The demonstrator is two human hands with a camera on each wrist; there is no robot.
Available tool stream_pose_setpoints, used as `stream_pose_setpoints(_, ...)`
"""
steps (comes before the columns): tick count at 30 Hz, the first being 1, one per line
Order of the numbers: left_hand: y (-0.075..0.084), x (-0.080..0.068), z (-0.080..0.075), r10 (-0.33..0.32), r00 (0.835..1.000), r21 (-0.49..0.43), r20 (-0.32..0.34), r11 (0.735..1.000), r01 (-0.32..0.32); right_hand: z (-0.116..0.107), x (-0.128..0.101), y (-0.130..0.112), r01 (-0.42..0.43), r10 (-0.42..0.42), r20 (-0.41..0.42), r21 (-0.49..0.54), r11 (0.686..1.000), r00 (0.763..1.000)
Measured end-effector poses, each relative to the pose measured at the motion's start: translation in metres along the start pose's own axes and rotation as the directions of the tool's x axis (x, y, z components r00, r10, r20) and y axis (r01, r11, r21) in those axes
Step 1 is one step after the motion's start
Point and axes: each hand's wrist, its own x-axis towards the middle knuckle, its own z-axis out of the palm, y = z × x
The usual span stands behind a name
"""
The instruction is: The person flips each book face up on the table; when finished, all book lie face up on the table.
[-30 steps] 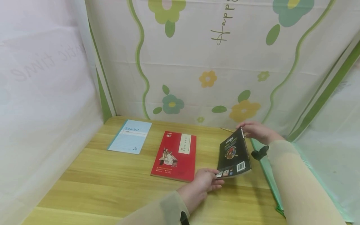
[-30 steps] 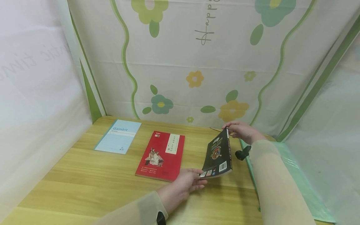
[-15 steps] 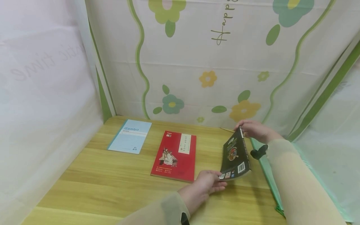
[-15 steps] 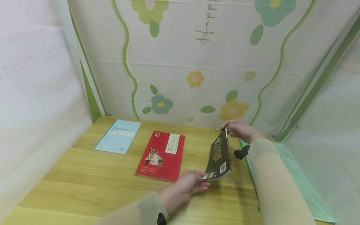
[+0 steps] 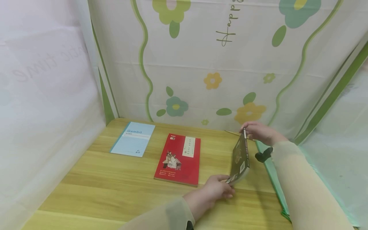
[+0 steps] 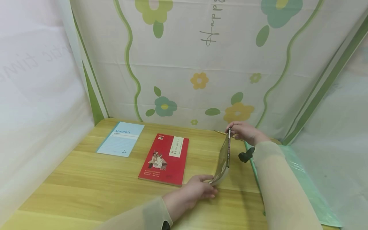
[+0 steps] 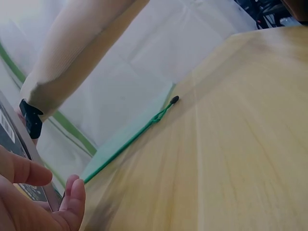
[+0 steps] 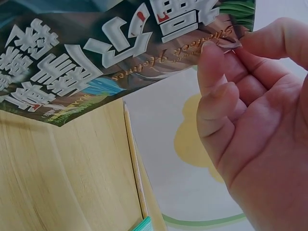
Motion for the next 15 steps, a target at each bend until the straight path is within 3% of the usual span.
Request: stream_pose_setpoints(15,-0.004,-0.002,0.011,-0.023,0.997,0.089,-0.073,0.996,0.029,0.001,0.004,0.003,-0.012,0.011,-0.030,-0.020,1.000,0.999)
